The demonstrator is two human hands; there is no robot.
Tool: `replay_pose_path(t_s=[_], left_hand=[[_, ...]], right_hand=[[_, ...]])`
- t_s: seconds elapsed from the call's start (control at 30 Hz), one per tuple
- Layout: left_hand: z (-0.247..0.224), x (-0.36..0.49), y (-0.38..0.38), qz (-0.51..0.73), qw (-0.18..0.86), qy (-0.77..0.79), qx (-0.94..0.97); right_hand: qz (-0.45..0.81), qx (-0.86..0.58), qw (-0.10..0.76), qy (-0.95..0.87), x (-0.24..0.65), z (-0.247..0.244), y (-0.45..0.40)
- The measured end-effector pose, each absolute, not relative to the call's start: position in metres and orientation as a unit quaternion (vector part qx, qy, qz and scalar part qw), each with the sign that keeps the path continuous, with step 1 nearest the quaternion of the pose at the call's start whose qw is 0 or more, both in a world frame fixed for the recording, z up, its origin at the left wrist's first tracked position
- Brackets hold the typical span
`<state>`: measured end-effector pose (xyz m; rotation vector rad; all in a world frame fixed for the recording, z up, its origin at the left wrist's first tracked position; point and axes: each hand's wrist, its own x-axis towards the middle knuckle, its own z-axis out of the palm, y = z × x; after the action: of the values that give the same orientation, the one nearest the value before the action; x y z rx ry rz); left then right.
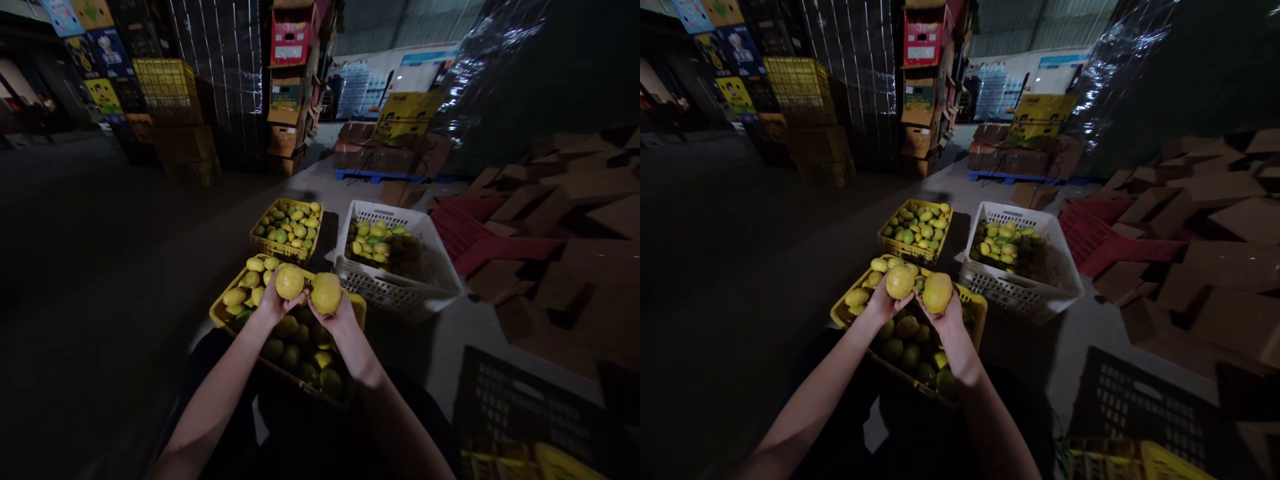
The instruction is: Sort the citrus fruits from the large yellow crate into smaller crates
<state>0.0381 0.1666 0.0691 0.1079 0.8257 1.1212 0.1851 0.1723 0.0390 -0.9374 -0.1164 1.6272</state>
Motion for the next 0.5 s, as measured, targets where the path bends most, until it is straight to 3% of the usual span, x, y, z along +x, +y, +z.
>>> replay_pose_path(t_s=[0.23,0.5], left_hand=[[0.076,0.037,0.163,0.542,0.759,0.36,0.016],[0.075,0.037,0.164,0.608,0.724,0.322,0.042]], right_hand=[[0.686,-0.429,0.587,-0.028,0.176,0.059,0.164],[0.573,-0.405,0.705,-0.105,0.159,0.068,0.156]])
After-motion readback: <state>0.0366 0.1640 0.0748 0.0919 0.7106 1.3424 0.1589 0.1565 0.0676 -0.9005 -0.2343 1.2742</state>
